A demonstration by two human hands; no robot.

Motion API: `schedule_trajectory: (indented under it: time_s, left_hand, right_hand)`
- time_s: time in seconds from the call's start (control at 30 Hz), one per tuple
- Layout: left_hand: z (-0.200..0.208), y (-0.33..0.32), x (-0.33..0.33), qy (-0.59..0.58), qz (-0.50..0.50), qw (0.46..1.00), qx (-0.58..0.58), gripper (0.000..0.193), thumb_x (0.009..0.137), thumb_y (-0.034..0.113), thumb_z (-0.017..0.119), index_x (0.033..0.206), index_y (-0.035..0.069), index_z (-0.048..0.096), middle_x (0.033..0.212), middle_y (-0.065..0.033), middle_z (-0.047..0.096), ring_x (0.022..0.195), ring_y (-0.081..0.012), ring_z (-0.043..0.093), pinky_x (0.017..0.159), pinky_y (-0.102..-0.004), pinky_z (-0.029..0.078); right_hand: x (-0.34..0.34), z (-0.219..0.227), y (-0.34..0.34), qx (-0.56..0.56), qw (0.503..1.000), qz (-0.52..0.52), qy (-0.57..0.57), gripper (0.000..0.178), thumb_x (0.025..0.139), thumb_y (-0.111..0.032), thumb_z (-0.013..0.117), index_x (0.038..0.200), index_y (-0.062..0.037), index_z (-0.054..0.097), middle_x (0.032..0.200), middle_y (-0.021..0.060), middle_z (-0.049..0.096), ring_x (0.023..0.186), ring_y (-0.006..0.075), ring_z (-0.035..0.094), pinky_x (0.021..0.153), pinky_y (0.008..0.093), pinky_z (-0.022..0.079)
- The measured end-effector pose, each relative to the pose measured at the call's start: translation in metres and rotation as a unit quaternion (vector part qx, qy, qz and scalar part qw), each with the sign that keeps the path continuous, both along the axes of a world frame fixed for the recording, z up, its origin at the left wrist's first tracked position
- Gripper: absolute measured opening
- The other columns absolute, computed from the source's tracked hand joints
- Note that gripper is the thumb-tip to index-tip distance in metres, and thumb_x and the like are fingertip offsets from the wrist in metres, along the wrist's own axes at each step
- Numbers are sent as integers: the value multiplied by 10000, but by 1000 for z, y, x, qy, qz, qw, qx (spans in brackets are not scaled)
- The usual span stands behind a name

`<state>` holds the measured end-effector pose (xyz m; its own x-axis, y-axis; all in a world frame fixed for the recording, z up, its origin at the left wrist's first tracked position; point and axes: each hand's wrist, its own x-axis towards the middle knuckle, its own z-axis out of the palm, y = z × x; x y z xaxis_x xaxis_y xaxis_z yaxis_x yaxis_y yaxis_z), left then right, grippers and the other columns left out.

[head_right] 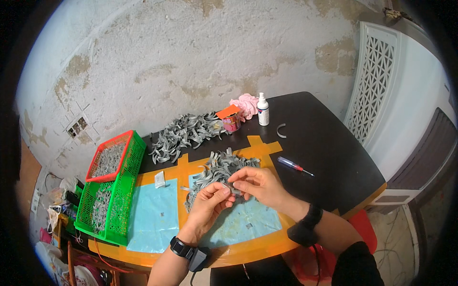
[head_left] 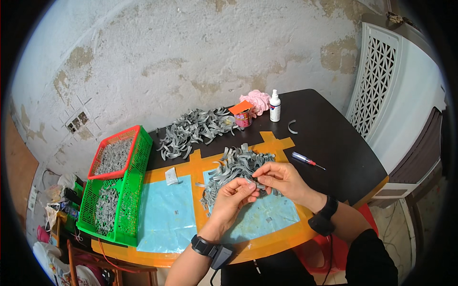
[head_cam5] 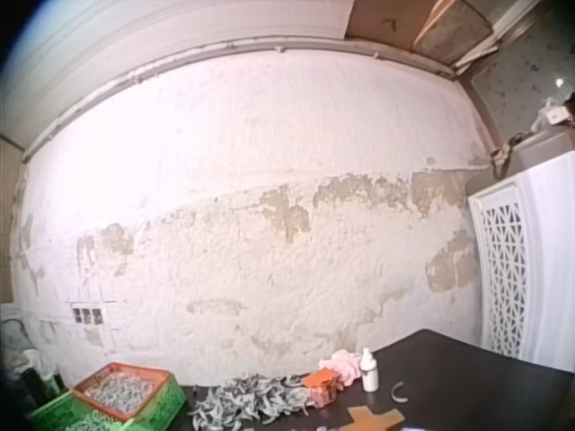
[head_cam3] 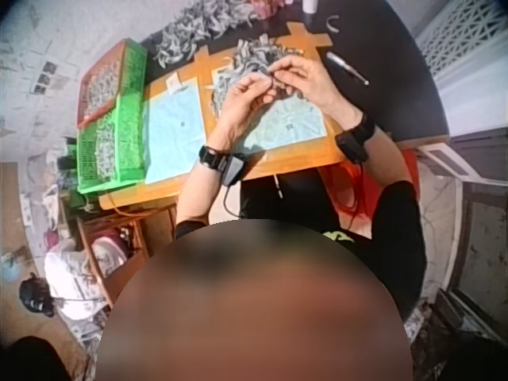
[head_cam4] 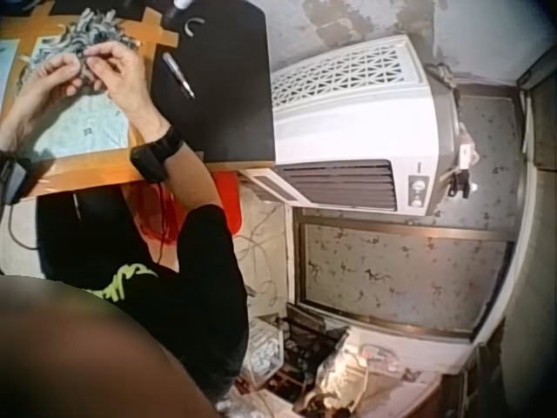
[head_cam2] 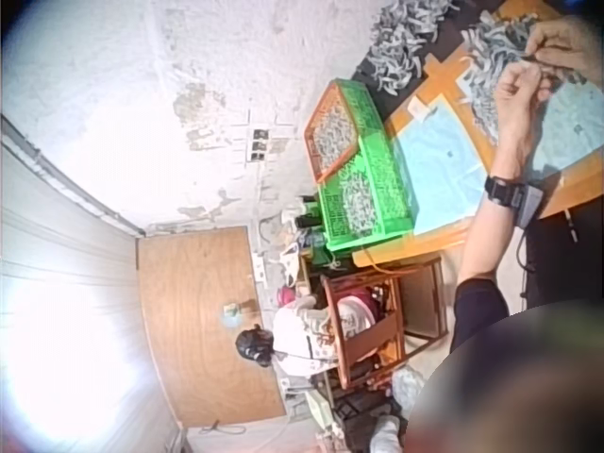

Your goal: The person is inspecting and sorting small grey fabric or leather strips, likely shoe components.

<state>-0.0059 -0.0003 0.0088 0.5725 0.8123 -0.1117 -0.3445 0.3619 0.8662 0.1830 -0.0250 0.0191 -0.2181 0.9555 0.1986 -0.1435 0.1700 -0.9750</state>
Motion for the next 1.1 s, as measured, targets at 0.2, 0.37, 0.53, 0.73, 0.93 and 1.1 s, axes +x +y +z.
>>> schedule_trajectory:
  time_s: [0.2,0.37,0.53,0.73,0.93,1.1]
  left_hand:
    - [-12,6,-2,-31,33,999,0,50,912,91,591,914,46,613,886,-45,649,753,-91,600,715,-205,508]
    - [-4,0,-1,-40,27,998,-43,94,930,101,560,948,29,618,913,-57,651,810,-103,617,749,-216,516]
    - [-12,0,-1,-49,22,998,-16,52,908,65,586,940,38,616,914,-58,655,809,-114,626,753,-219,519]
    - [-10,-3,2,-30,61,998,-4,51,900,56,595,950,47,606,907,-45,654,796,-111,623,740,-218,516]
    - [-8,-2,6,-29,60,998,-12,90,891,53,610,981,49,608,920,-43,655,816,-112,630,750,-222,516]
    - [-10,-5,8,-20,93,995,43,177,858,35,653,1030,33,614,937,-45,671,834,-99,630,760,-207,508]
  right_hand:
    - [-2,-12,2,0,999,46,22,182,883,-52,606,1039,22,549,882,58,625,782,104,611,648,234,502]
    - [0,-9,2,-15,1000,11,20,155,877,-39,610,1010,19,553,907,70,636,810,111,617,663,241,507]
    - [-4,-9,0,-22,999,-4,43,141,880,-38,611,997,28,570,867,63,634,750,97,604,669,233,500]
    - [-1,-9,-1,-42,999,0,4,124,882,-46,612,977,27,579,872,64,649,761,96,610,649,230,495]
    - [-6,-11,-3,38,997,-53,-30,87,852,-38,650,916,8,613,842,36,643,721,69,597,637,211,479]
    - [-6,-2,-5,148,971,-108,-155,65,815,-32,678,857,-8,635,781,20,600,666,71,574,589,216,454]
